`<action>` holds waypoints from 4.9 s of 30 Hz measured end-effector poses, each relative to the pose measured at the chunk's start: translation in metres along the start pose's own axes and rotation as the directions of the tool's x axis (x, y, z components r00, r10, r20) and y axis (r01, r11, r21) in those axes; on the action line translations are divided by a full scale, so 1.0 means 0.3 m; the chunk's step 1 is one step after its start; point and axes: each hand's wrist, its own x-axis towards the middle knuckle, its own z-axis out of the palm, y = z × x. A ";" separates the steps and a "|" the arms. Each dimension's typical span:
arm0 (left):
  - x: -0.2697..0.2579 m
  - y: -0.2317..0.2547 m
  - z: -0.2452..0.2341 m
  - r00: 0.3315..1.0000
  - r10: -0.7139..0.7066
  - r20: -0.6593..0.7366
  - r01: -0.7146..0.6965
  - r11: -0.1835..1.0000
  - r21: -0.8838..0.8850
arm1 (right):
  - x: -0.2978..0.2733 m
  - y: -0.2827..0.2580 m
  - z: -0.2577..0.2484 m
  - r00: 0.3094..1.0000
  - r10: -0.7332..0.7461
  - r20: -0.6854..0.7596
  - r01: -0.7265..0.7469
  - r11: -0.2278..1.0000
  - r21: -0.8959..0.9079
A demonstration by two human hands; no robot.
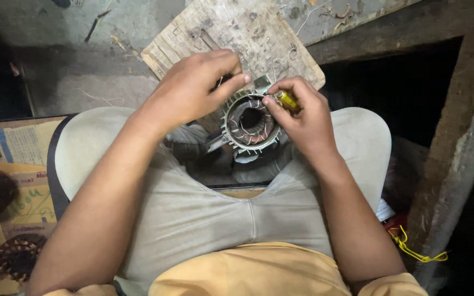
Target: The person sits on the floor and uses a yellow-handled screwdriver to adjust and secure copper windings on a motor stator resting on a wooden block. The person repeatedly pokes and presses the windings into the slots while rotating the stator to access different sections.
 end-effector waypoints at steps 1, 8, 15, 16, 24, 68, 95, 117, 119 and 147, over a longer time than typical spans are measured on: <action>0.000 0.001 -0.003 1.000 -0.009 -0.002 0.009 1.000 -0.012 | 0.000 -0.003 0.000 1.000 -0.017 -0.004 0.017 1.000 -0.010; 0.001 -0.003 0.017 0.999 -0.047 -0.019 0.048 0.998 0.031 | -0.027 -0.015 -0.023 0.973 0.067 -0.222 0.009 0.946 0.324; -0.017 -0.007 0.010 0.989 -0.108 0.097 0.118 0.988 -0.099 | -0.113 -0.012 -0.097 0.970 0.045 -0.238 0.007 0.977 0.215; -0.015 -0.011 0.012 0.973 -0.157 0.170 0.176 0.979 -0.106 | -0.119 -0.017 -0.094 0.976 0.058 -0.209 -0.014 0.978 0.207; -0.048 -0.036 0.038 0.932 -0.151 0.330 0.205 0.970 -0.134 | -0.132 -0.055 -0.081 0.982 -0.127 -0.142 0.126 0.992 -0.014; -0.039 0.002 0.010 0.973 0.202 0.110 -0.206 0.978 0.026 | -0.015 0.006 -0.023 0.924 0.371 -0.091 -0.266 0.796 0.544; 0.011 -0.146 0.029 0.893 -0.435 -0.112 0.115 0.464 -0.878 | -0.076 -0.052 -0.070 0.887 -0.461 -0.011 0.449 0.869 -0.209; -0.002 -0.142 0.116 0.990 -0.125 0.060 0.139 0.897 -0.419 | 0.089 -0.213 -0.028 0.829 -0.494 0.263 0.557 0.772 -0.306; -0.003 -0.145 0.117 0.990 -0.115 0.076 0.136 0.904 -0.406 | 0.104 -0.220 -0.039 0.817 -0.487 0.308 0.568 0.769 -0.292; -0.043 -0.021 0.115 0.970 0.240 -0.048 -0.236 0.968 0.082 | -0.104 -0.155 -0.066 0.928 -0.371 -0.046 0.337 0.884 -0.325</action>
